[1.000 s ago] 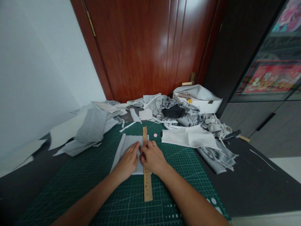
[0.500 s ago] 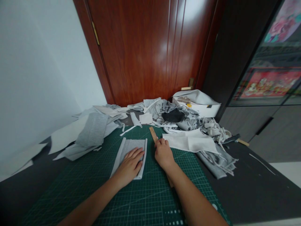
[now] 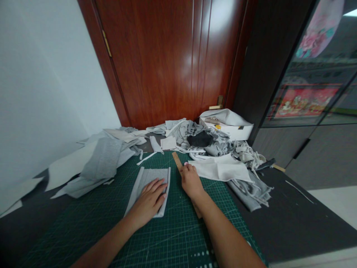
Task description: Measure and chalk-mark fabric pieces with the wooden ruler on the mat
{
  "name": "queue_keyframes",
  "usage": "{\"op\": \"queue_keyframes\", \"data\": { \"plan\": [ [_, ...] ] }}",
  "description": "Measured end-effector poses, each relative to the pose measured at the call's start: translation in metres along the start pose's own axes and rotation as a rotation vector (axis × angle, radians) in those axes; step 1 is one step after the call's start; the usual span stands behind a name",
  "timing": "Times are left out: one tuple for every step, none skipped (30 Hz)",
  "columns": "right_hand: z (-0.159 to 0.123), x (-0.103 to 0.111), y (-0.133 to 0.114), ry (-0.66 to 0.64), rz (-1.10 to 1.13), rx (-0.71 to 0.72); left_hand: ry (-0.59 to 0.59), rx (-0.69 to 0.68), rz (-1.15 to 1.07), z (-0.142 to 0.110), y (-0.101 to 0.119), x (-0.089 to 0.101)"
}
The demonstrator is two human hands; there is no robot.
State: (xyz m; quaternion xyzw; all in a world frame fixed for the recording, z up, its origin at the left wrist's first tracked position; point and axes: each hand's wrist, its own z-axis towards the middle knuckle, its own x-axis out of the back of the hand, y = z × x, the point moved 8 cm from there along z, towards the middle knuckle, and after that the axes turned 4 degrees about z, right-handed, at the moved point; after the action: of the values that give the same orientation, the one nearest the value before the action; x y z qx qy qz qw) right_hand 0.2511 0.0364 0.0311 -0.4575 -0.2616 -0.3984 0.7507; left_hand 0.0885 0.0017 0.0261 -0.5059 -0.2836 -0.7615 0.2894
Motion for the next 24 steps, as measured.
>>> {"op": "queue_keyframes", "data": {
  "plan": [
    [-0.001, -0.003, -0.005, -0.016, 0.066, 0.040, 0.012, 0.001, -0.006, 0.000, 0.002, 0.002],
    [-0.003, -0.007, -0.011, -0.040, 0.129, 0.080, 0.023, 0.003, -0.015, 0.000, 0.004, 0.005],
    [-0.004, -0.010, -0.016, -0.064, 0.183, 0.113, 0.032, 0.008, -0.027, 0.000, 0.005, 0.007],
    [-0.006, -0.012, -0.022, -0.077, 0.219, 0.136, 0.041, 0.015, -0.043, 0.000, 0.005, 0.009],
    [-0.008, -0.012, -0.027, -0.079, 0.241, 0.150, 0.051, 0.026, -0.065, 0.001, 0.005, 0.010],
    [-0.009, -0.010, -0.031, -0.068, 0.251, 0.155, 0.064, 0.039, -0.093, 0.002, 0.003, 0.011],
    [-0.009, -0.008, -0.034, -0.046, 0.254, 0.152, 0.084, 0.060, -0.128, 0.003, -0.001, 0.012],
    [-0.010, -0.004, -0.036, -0.022, 0.259, 0.145, 0.111, 0.088, -0.171, 0.003, -0.007, 0.013],
    [-0.010, -0.001, -0.038, -0.002, 0.271, 0.136, 0.147, 0.128, -0.223, 0.004, -0.013, 0.015],
    [-0.011, 0.001, -0.041, 0.007, 0.296, 0.122, 0.190, 0.176, -0.280, 0.004, -0.021, 0.017],
    [-0.012, 0.002, -0.043, -0.003, 0.337, 0.102, 0.241, 0.227, -0.338, 0.002, -0.028, 0.020],
    [-0.013, 0.000, -0.046, -0.040, 0.402, 0.076, 0.292, 0.267, -0.393, 0.001, -0.034, 0.023],
    [-0.014, -0.006, -0.050, -0.100, 0.502, 0.045, 0.335, 0.284, -0.442, -0.001, -0.035, 0.027],
    [-0.016, -0.013, -0.054, -0.174, 0.634, 0.006, 0.359, 0.268, -0.480, -0.003, -0.032, 0.031],
    [-0.019, -0.021, -0.059, -0.242, 0.783, -0.041, 0.357, 0.221, -0.506, -0.003, -0.025, 0.034],
    [-0.022, -0.028, -0.063, -0.286, 0.931, -0.094, 0.334, 0.154, -0.518, -0.003, -0.015, 0.036],
    [-0.023, -0.033, -0.065, -0.295, 1.061, -0.148, 0.297, 0.080, -0.518, -0.003, -0.003, 0.037],
    [-0.024, -0.036, -0.064, -0.269, 1.156, -0.197, 0.261, 0.014, -0.507, -0.004, 0.007, 0.038],
    [-0.024, -0.037, -0.061, -0.221, 1.212, -0.236, 0.236, -0.041, -0.493, -0.004, 0.016, 0.039],
    [-0.023, -0.037, -0.056, -0.169, 1.238, -0.263, 0.224, -0.082, -0.480, -0.005, 0.022, 0.039],
    [-0.021, -0.034, -0.050, -0.114, 1.249, -0.282, 0.225, -0.107, -0.469, -0.006, 0.024, 0.040],
    [-0.018, -0.030, -0.042, -0.070, 1.250, -0.297, 0.233, -0.119, -0.463, -0.007, 0.024, 0.041],
    [-0.016, -0.024, -0.034, -0.034, 1.243, -0.312, 0.242, -0.120, -0.458, -0.007, 0.021, 0.042],
    [-0.013, -0.017, -0.024, 0.009, 1.228, -0.331, 0.256, -0.106, -0.454, -0.007, 0.016, 0.042]
  ]
}}
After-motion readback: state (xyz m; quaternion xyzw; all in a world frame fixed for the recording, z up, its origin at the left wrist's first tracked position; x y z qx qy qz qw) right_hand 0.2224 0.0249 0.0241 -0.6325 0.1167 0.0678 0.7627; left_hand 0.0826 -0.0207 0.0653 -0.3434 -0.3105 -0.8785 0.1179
